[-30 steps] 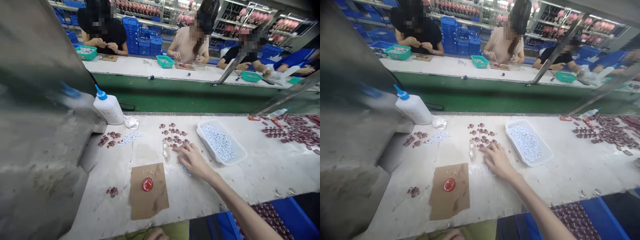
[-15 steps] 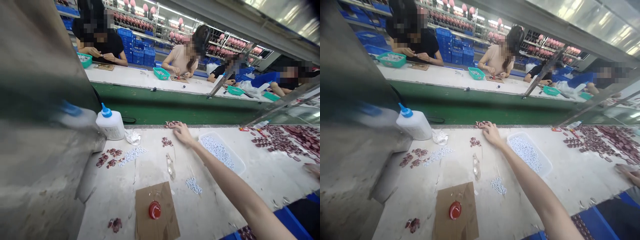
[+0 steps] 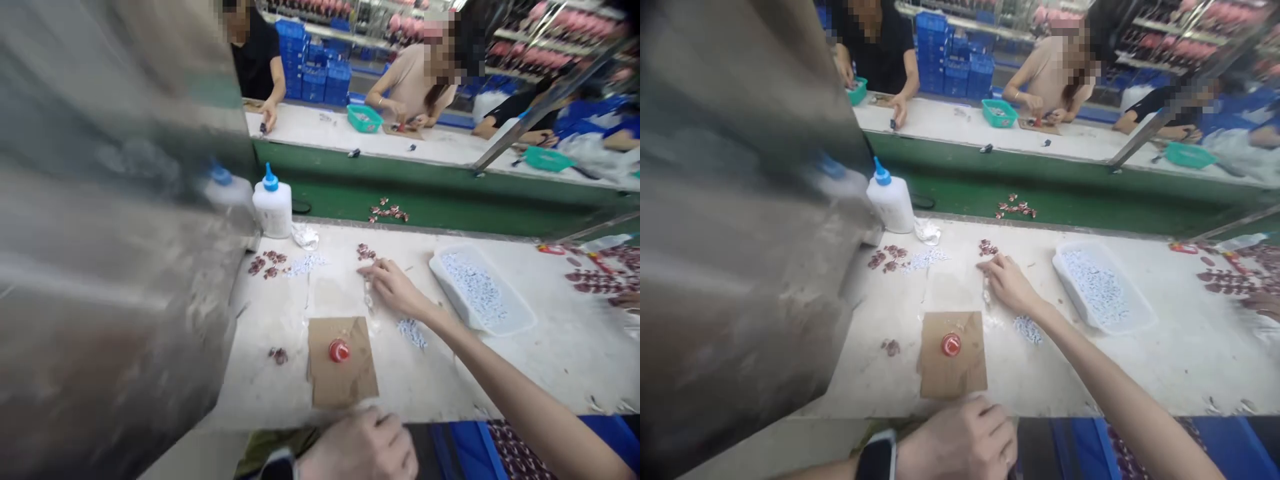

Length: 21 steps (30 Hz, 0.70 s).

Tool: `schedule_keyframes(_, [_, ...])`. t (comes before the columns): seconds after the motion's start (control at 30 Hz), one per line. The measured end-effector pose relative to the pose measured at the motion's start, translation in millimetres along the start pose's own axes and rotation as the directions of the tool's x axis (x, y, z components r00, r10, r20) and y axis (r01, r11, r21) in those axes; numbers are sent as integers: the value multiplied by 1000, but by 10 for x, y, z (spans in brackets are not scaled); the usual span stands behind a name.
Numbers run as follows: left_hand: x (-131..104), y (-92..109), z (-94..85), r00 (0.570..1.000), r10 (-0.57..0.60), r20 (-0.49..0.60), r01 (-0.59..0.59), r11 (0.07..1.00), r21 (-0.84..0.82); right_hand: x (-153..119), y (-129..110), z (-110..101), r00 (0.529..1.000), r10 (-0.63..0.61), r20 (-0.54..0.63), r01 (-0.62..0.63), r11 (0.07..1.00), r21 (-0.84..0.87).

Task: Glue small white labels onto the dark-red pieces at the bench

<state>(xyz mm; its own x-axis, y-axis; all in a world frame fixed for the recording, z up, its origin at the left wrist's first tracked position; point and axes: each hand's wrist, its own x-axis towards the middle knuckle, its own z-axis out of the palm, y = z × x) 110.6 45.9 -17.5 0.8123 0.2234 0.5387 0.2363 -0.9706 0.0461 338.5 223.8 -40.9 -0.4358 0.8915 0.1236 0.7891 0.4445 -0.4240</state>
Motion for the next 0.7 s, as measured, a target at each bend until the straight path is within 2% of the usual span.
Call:
schedule_keyframes(0.1, [214,22,152,999,36,9,-37,998,45,166,21,188,998,41,-50,-41,999,-10])
schedule_keyframes(0.2, [329,6,212,995,67,72,-75,991,112,564,191,251,985,103,-142,-109,993,-35])
schedule_keyframes(0.37, [385,-44,183,979,93,182,-133,967,219,1312,423,67,944,209,-256,-225,974,-32])
schedule_keyframes(0.47, [409,-63,140,967,113,227,-170,954,247,1527,384,-57,923,251,-292,-263,965,-2])
schedule_keyframes(0.57, [440,-66,100,958,143,248,-205,948,245,1372,121,-157,913,239,-330,-244,969,27])
schedule_keyframes(0.63, [467,-57,84,954,164,251,-224,947,232,1027,-207,-245,921,196,-337,-191,980,50])
schedule_keyframes(0.7, [490,-38,77,951,186,247,-240,948,210,523,-642,-363,946,129,-296,-107,990,90])
